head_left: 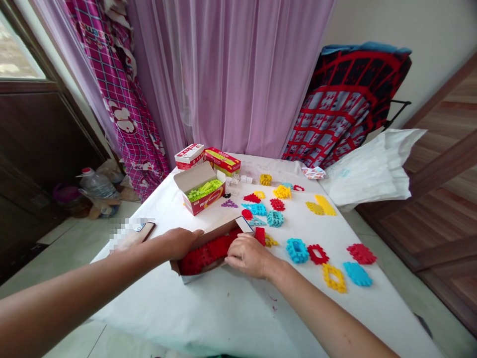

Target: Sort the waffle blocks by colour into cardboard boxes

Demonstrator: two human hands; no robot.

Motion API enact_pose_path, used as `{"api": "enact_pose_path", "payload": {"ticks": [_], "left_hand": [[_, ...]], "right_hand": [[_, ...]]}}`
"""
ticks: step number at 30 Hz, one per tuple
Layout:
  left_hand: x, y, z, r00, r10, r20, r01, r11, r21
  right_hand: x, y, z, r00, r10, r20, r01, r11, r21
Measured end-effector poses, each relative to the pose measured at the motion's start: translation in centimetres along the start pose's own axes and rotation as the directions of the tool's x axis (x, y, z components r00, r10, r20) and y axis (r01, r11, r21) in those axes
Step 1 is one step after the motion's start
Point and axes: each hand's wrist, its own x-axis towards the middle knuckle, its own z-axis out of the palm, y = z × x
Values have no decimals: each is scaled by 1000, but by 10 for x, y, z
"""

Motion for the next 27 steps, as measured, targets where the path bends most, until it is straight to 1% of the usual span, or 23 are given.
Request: {"api": "enact_pose_path", "payload": {"ticks": [2, 5, 7, 9, 11, 13, 17, 19, 23, 27], "left_hand": [[-3, -6, 4, 999, -16, -34, 16, 1000, -2], [-13, -17, 11, 996, -34, -77, 33, 999, -14], [-18, -24, 15, 993, -54, -100, 51, 998, -33], [-20, -28, 19, 989, -88, -123, 81, 995, -56], [-20, -30, 23, 982, -121, -143, 112, 991, -75], [-19, -30, 26, 979, -138, -153, 126, 988, -85], [-17, -29, 27, 980, -120, -160, 106, 990, -93], [-17, -29, 27, 981, -107, -161, 92, 991, -93], [-18, -29, 28, 986, -88, -144, 78, 994, -77], [-19, -27, 28, 988, -75, -132, 70, 997, -41]], "right_hand": [[-1, -4, -4, 998, 52, 44, -53, 998, 23], [2, -8, -11, 980, 165, 112, -171, 984, 53], [8, -7, -16, 967, 222, 123, -233, 969, 81], [16, -5, -17, 964, 240, 115, -251, 964, 92], [25, -3, -16, 965, 231, 125, -238, 970, 52], [33, -3, -14, 961, 222, 167, -218, 975, -42], [49, -10, -14, 945, 212, 248, -138, 949, -284], [56, -15, -16, 926, 232, 297, -110, 921, -373], [66, -18, -18, 876, 295, 382, -108, 890, -442], [68, -18, -17, 878, 290, 380, -99, 888, -449]]}}
